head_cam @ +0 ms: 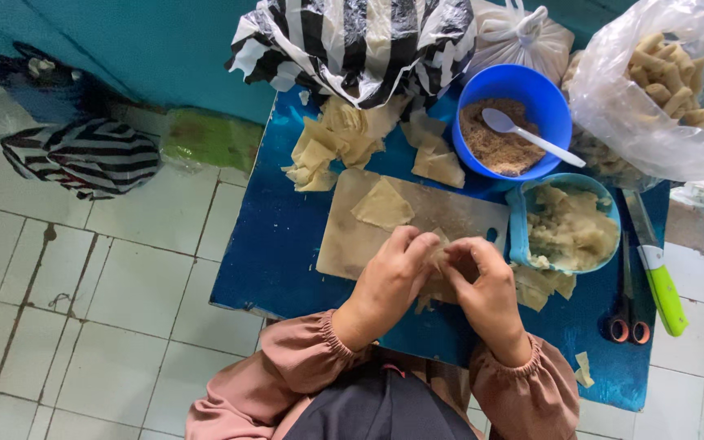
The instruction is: The person sits at a low table folding filled pastries. They place a square wrapper on the cutting board, spoon filling from a bowl onto it, fold the wrapper into a triangle and press the edges closed, then set the finished piece aside, with completed pieces accumulating in a plastic bag.
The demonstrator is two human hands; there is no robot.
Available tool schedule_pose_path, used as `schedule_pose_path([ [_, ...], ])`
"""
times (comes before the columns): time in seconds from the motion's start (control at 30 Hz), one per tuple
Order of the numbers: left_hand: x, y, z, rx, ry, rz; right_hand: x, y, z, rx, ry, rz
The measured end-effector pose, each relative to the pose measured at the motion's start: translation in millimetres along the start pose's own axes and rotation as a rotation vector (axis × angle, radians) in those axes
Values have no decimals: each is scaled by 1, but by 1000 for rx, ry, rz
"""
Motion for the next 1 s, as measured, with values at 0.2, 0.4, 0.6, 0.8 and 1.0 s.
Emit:
schedule_pose_path([
  [0.2,11,3,3,-47,-150,150,-38,8,-5,-65,296,-336],
  [0.4,15,9,0,-135,-196,311,-61,22,-10,-73,418,-553],
  [0.6,10,9,12,-215,-343,368,-26,5,-6,60,160,-210],
  [0.8,-15,-13,21,-138,-221,183,-29,4,-6,73,181,-272],
  [1.0,-15,-8,24,-215,-315,269,-18,-5,-1,3,117,-154],
])
Point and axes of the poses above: each hand's wrist, its own y-axis away from the middle knuckle, its own z-axis out of the palm, x = y × z, the point moved 9 cm from there along -y, towards the middle knuckle, and after that the axes turned 8 degrees about x, right-handed, at the moved point
